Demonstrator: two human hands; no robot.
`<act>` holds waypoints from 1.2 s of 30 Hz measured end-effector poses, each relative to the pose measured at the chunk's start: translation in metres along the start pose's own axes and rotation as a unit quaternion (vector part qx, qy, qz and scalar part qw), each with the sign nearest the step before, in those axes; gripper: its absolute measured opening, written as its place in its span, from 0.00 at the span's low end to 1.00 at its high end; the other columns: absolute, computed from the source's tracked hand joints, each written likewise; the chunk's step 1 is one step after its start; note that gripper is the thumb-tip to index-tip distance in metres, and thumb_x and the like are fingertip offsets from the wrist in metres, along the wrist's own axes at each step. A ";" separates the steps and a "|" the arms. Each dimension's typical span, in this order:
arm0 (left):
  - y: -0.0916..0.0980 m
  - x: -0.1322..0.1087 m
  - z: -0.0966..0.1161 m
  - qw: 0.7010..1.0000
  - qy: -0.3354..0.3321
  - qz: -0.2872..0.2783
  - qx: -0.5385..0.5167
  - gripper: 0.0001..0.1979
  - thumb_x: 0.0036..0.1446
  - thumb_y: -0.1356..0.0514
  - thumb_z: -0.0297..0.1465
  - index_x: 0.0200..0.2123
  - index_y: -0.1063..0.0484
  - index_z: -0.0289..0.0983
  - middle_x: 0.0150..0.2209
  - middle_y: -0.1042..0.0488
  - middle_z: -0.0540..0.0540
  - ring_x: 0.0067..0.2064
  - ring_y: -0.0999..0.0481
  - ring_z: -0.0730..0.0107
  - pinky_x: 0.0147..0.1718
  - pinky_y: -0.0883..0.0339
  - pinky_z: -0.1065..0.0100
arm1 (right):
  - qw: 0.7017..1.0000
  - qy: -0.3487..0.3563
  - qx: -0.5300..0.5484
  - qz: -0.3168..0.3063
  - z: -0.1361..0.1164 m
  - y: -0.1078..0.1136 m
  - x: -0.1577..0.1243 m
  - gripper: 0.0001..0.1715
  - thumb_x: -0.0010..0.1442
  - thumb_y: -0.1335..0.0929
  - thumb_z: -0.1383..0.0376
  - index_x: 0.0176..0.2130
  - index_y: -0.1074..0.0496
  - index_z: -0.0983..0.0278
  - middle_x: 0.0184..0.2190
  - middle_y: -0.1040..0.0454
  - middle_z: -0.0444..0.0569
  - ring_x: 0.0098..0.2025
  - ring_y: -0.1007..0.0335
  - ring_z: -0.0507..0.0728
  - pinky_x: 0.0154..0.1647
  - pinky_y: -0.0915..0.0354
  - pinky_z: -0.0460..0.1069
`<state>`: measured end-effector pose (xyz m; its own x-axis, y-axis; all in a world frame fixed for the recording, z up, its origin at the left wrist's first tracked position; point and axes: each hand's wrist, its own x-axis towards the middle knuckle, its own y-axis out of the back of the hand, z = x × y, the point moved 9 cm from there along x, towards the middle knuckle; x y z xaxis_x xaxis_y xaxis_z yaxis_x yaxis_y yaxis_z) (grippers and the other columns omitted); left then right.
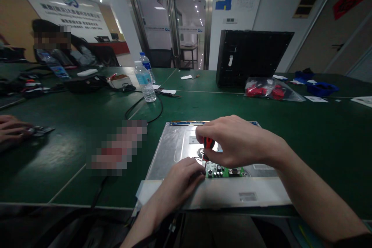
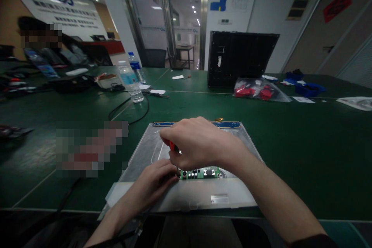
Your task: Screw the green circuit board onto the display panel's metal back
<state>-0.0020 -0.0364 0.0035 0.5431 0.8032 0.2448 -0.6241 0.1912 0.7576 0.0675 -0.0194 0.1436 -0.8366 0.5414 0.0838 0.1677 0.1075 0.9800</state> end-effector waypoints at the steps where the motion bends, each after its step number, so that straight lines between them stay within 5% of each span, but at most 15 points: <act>1: 0.000 0.000 0.000 1.000 -0.001 0.000 0.004 0.06 0.62 0.44 0.24 0.38 0.29 0.38 0.38 0.26 0.47 0.41 0.28 0.65 0.38 0.38 0.69 | 1.000 -0.002 -0.002 0.000 0.000 0.000 0.000 0.02 0.57 0.32 0.67 0.35 0.31 0.63 0.31 0.25 0.44 0.30 0.35 0.51 0.27 0.51 0.47; 16: -0.001 0.000 0.002 1.000 -0.008 0.003 0.023 0.07 0.61 0.44 0.22 0.38 0.28 0.38 0.39 0.25 0.47 0.41 0.28 0.65 0.38 0.37 0.69 | 0.999 -0.026 -0.047 -0.004 0.000 0.001 -0.001 0.03 0.58 0.33 0.64 0.34 0.31 0.62 0.28 0.26 0.44 0.26 0.37 0.51 0.25 0.54 0.47; 22: -0.002 0.001 -0.001 1.000 -0.005 0.004 0.016 0.06 0.61 0.44 0.24 0.36 0.29 0.38 0.37 0.26 0.47 0.40 0.28 0.65 0.37 0.38 0.68 | 0.999 -0.017 -0.029 -0.006 0.002 0.000 -0.004 0.07 0.58 0.32 0.65 0.39 0.31 0.63 0.35 0.24 0.47 0.32 0.33 0.53 0.26 0.52 0.47; 36: 0.001 0.001 0.004 1.000 0.009 -0.008 0.011 0.06 0.62 0.45 0.25 0.37 0.28 0.38 0.37 0.26 0.46 0.41 0.28 0.64 0.37 0.37 0.68 | 0.997 -0.050 -0.050 -0.001 0.007 0.002 0.001 0.08 0.60 0.30 0.61 0.38 0.30 0.63 0.28 0.26 0.45 0.28 0.35 0.53 0.26 0.52 0.47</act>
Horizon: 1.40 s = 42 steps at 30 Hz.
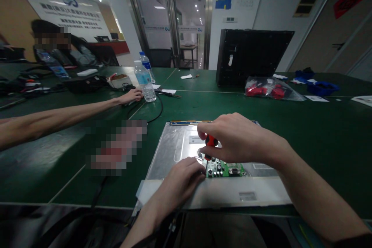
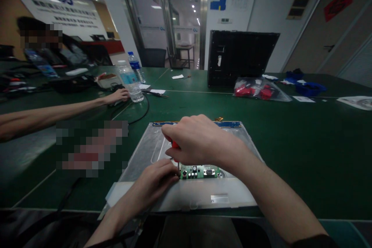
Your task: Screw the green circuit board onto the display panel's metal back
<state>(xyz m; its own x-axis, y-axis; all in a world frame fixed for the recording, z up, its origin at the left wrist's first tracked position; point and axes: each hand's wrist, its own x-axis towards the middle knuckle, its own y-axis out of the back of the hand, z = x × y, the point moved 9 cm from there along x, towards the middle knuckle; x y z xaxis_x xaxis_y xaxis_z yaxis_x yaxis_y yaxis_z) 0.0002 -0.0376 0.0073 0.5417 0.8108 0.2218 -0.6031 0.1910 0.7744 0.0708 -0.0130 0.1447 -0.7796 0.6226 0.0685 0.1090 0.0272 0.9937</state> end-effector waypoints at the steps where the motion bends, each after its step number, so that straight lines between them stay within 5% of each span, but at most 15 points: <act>1: 0.000 0.000 0.000 1.000 -0.001 0.001 -0.001 0.06 0.62 0.45 0.25 0.37 0.28 0.38 0.37 0.26 0.46 0.41 0.28 0.64 0.38 0.37 0.68 | 1.000 0.000 0.003 0.002 0.001 0.001 -0.001 0.08 0.60 0.30 0.61 0.38 0.30 0.63 0.28 0.26 0.45 0.28 0.34 0.53 0.26 0.52 0.47; 20: 0.002 -0.002 0.001 1.000 0.013 -0.006 -0.007 0.06 0.63 0.44 0.24 0.38 0.29 0.37 0.37 0.26 0.46 0.41 0.28 0.64 0.38 0.36 0.67 | 0.992 -0.041 0.024 0.120 0.033 0.033 -0.036 0.13 0.56 0.26 0.59 0.38 0.30 0.62 0.24 0.28 0.41 0.25 0.35 0.51 0.26 0.47 0.46; 29: -0.001 -0.002 0.002 1.000 0.002 -0.008 -0.007 0.09 0.62 0.45 0.23 0.37 0.26 0.38 0.37 0.26 0.45 0.41 0.28 0.65 0.37 0.36 0.69 | 0.971 -0.026 0.144 0.191 0.027 0.008 -0.042 0.08 0.59 0.31 0.63 0.33 0.34 0.64 0.23 0.29 0.41 0.23 0.38 0.48 0.25 0.46 0.44; 42: 0.001 -0.001 -0.001 1.000 0.009 0.003 -0.018 0.07 0.62 0.44 0.24 0.37 0.26 0.38 0.39 0.25 0.45 0.42 0.27 0.65 0.40 0.34 0.69 | 0.992 0.027 0.077 0.094 0.000 -0.002 -0.002 0.03 0.57 0.32 0.66 0.33 0.31 0.64 0.24 0.29 0.42 0.25 0.43 0.49 0.28 0.52 0.46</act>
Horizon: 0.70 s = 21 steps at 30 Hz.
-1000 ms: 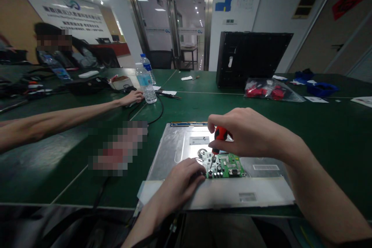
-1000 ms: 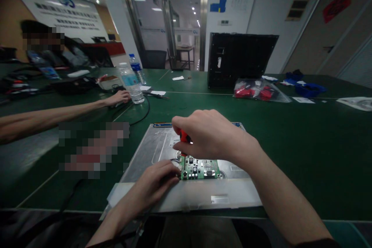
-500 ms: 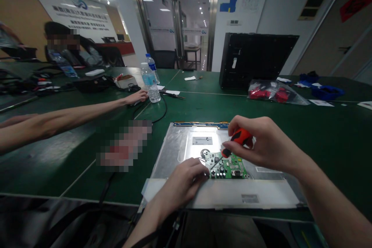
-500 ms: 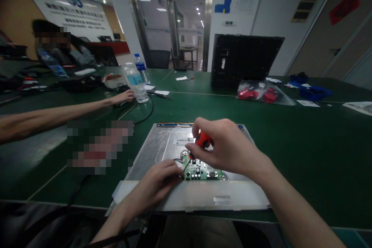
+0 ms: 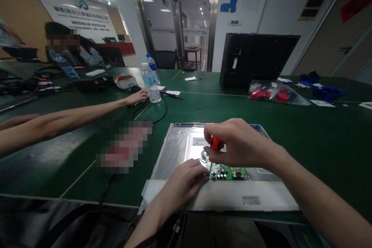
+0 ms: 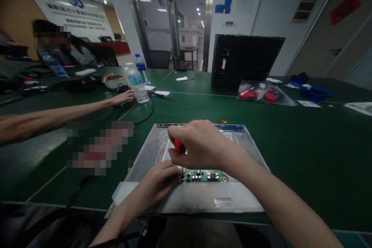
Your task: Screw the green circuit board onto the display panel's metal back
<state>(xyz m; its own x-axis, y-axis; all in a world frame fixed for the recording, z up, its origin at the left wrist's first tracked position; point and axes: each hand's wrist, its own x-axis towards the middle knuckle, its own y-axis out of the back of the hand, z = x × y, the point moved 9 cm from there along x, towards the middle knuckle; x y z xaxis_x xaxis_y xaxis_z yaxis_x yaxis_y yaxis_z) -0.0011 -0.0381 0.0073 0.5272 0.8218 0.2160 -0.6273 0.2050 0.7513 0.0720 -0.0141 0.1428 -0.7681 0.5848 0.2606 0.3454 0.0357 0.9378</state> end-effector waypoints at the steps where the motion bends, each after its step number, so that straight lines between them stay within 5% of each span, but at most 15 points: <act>1: 0.000 0.000 0.000 1.000 -0.002 0.003 0.001 0.07 0.62 0.44 0.24 0.37 0.26 0.38 0.39 0.25 0.46 0.42 0.27 0.65 0.40 0.34 0.69 | 1.000 0.004 -0.003 -0.004 -0.001 -0.001 0.002 0.03 0.57 0.32 0.66 0.34 0.31 0.64 0.24 0.29 0.43 0.25 0.43 0.49 0.28 0.53 0.46; 21: 0.002 0.000 0.000 1.000 -0.016 0.016 0.004 0.06 0.60 0.44 0.23 0.34 0.29 0.38 0.36 0.26 0.48 0.39 0.27 0.67 0.36 0.37 0.70 | 0.999 0.024 -0.044 -0.018 -0.003 -0.009 0.006 0.06 0.59 0.32 0.63 0.35 0.31 0.63 0.24 0.30 0.42 0.24 0.45 0.49 0.26 0.56 0.47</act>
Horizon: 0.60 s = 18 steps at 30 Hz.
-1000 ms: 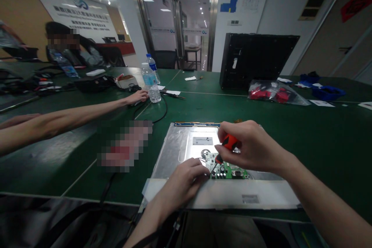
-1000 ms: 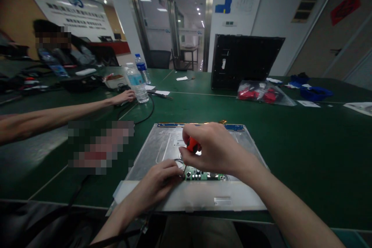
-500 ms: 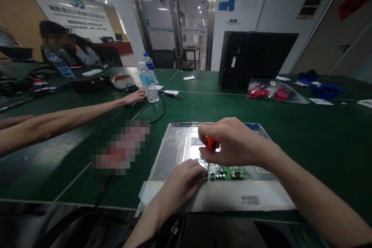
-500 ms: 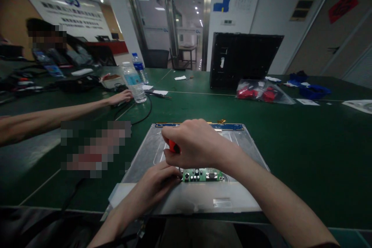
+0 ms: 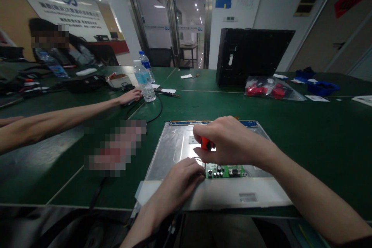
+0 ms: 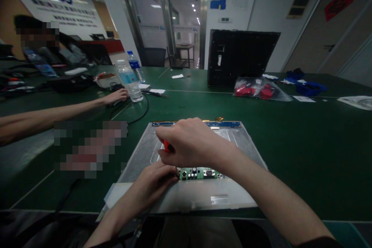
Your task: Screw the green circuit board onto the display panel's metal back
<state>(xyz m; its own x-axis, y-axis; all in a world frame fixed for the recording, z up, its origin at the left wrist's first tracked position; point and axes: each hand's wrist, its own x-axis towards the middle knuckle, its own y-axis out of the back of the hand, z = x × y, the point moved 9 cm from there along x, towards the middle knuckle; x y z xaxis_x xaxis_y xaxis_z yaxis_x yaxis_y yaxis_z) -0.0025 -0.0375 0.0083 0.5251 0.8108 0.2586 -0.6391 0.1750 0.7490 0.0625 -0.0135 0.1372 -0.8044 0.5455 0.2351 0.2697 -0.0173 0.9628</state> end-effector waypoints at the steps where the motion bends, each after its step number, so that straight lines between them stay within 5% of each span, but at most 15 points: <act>1: 0.000 0.000 0.000 1.000 0.001 -0.002 -0.003 0.06 0.61 0.44 0.23 0.34 0.29 0.38 0.36 0.26 0.48 0.39 0.27 0.66 0.36 0.37 0.70 | 1.000 -0.006 -0.011 0.005 0.001 0.000 0.000 0.06 0.60 0.32 0.62 0.34 0.30 0.63 0.24 0.29 0.42 0.23 0.45 0.49 0.26 0.57 0.47; 7: -0.005 -0.002 -0.006 1.000 0.006 -0.011 -0.013 0.07 0.63 0.45 0.24 0.37 0.28 0.38 0.37 0.25 0.48 0.40 0.27 0.66 0.37 0.38 0.69 | 0.999 -0.010 -0.043 0.009 0.001 0.003 -0.002 0.14 0.62 0.32 0.55 0.31 0.30 0.62 0.21 0.29 0.42 0.23 0.41 0.50 0.25 0.59 0.48; 13: -0.006 -0.003 -0.006 0.999 -0.002 -0.014 -0.031 0.07 0.63 0.45 0.24 0.39 0.28 0.39 0.40 0.25 0.47 0.43 0.28 0.65 0.40 0.37 0.68 | 0.998 -0.002 0.027 -0.057 -0.002 0.007 -0.009 0.07 0.56 0.30 0.65 0.37 0.30 0.64 0.32 0.24 0.45 0.30 0.34 0.52 0.27 0.51 0.47; 18: -0.004 -0.001 -0.004 0.999 0.004 -0.015 -0.032 0.07 0.63 0.45 0.24 0.38 0.28 0.39 0.40 0.26 0.48 0.42 0.28 0.66 0.40 0.38 0.69 | 0.998 -0.005 0.016 -0.053 -0.002 0.008 -0.009 0.03 0.58 0.31 0.67 0.35 0.31 0.63 0.30 0.25 0.44 0.28 0.36 0.51 0.27 0.52 0.47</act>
<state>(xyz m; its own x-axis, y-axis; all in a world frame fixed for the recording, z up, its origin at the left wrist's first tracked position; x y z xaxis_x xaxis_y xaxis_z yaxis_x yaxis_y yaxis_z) -0.0025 -0.0368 0.0022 0.5407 0.8089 0.2307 -0.6569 0.2347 0.7165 0.0704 -0.0202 0.1427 -0.8238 0.5519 0.1297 0.2000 0.0689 0.9774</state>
